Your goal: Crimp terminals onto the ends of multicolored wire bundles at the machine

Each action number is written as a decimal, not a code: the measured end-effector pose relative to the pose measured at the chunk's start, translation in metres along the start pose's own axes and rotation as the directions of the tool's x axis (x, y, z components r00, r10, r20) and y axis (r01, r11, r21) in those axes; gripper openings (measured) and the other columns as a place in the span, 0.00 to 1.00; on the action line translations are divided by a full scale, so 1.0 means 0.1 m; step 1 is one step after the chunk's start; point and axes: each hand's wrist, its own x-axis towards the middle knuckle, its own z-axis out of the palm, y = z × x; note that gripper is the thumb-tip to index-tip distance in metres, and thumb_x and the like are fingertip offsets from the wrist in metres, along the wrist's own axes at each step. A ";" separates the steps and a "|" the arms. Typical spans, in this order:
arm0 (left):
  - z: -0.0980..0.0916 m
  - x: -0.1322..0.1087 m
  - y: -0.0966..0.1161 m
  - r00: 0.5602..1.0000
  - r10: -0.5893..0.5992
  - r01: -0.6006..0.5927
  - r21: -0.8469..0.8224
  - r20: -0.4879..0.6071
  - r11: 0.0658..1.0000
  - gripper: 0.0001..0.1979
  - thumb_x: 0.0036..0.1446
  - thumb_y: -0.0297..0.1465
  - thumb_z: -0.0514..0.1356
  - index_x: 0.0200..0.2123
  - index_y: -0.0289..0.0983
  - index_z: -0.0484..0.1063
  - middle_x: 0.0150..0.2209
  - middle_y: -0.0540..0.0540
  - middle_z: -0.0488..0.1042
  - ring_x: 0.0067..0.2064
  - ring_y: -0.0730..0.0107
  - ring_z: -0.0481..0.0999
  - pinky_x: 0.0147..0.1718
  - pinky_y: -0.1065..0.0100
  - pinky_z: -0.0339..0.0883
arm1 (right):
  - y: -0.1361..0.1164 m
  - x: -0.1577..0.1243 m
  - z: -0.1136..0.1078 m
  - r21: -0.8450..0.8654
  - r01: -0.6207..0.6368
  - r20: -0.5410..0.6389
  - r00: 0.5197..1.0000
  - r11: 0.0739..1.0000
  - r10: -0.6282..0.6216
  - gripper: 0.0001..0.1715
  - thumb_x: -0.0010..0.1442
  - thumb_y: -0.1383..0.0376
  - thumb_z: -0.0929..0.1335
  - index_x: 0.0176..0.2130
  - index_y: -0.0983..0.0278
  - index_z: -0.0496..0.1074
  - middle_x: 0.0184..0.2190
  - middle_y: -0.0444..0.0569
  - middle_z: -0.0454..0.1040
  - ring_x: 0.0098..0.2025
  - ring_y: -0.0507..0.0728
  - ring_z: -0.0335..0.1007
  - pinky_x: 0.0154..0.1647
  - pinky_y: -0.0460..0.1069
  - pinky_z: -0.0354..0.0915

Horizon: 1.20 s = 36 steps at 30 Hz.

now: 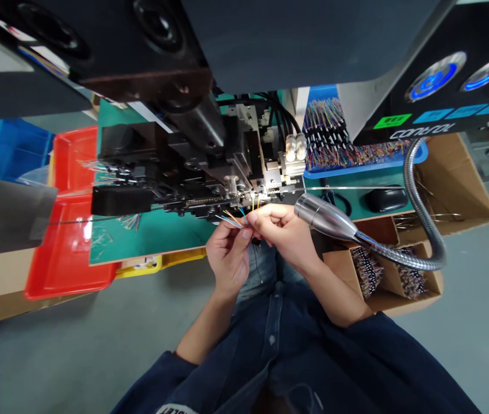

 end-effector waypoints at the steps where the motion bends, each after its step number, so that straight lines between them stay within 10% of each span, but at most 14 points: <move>1: 0.00 0.01 0.00 1.000 0.000 0.000 0.006 -0.009 1.000 0.11 0.66 0.38 0.75 0.37 0.38 0.80 0.33 0.50 0.83 0.34 0.71 0.84 0.37 0.68 0.82 | 0.00 0.00 0.01 0.008 -0.002 0.004 1.000 1.000 0.002 0.18 0.69 0.52 0.77 0.35 0.62 0.86 0.22 0.41 0.74 0.20 0.46 0.57 0.20 0.45 0.54; 25: 0.01 0.09 0.03 0.991 0.049 -0.049 0.003 -0.126 0.999 0.14 0.64 0.39 0.77 0.35 0.39 0.79 0.32 0.50 0.81 0.32 0.73 0.82 0.36 0.69 0.81 | 0.04 0.08 0.10 0.104 -0.087 -0.075 0.993 0.991 0.095 0.23 0.67 0.45 0.79 0.37 0.62 0.89 0.14 0.36 0.63 0.17 0.47 0.50 0.22 0.48 0.54; 36: -0.06 0.05 0.02 0.999 -0.043 0.042 -0.040 -0.027 0.998 0.12 0.67 0.39 0.75 0.38 0.39 0.79 0.32 0.50 0.81 0.34 0.70 0.83 0.36 0.68 0.81 | -0.11 0.05 0.07 -0.057 0.046 -0.002 0.999 0.997 -0.046 0.18 0.69 0.50 0.78 0.41 0.62 0.89 0.19 0.40 0.72 0.18 0.47 0.59 0.19 0.46 0.57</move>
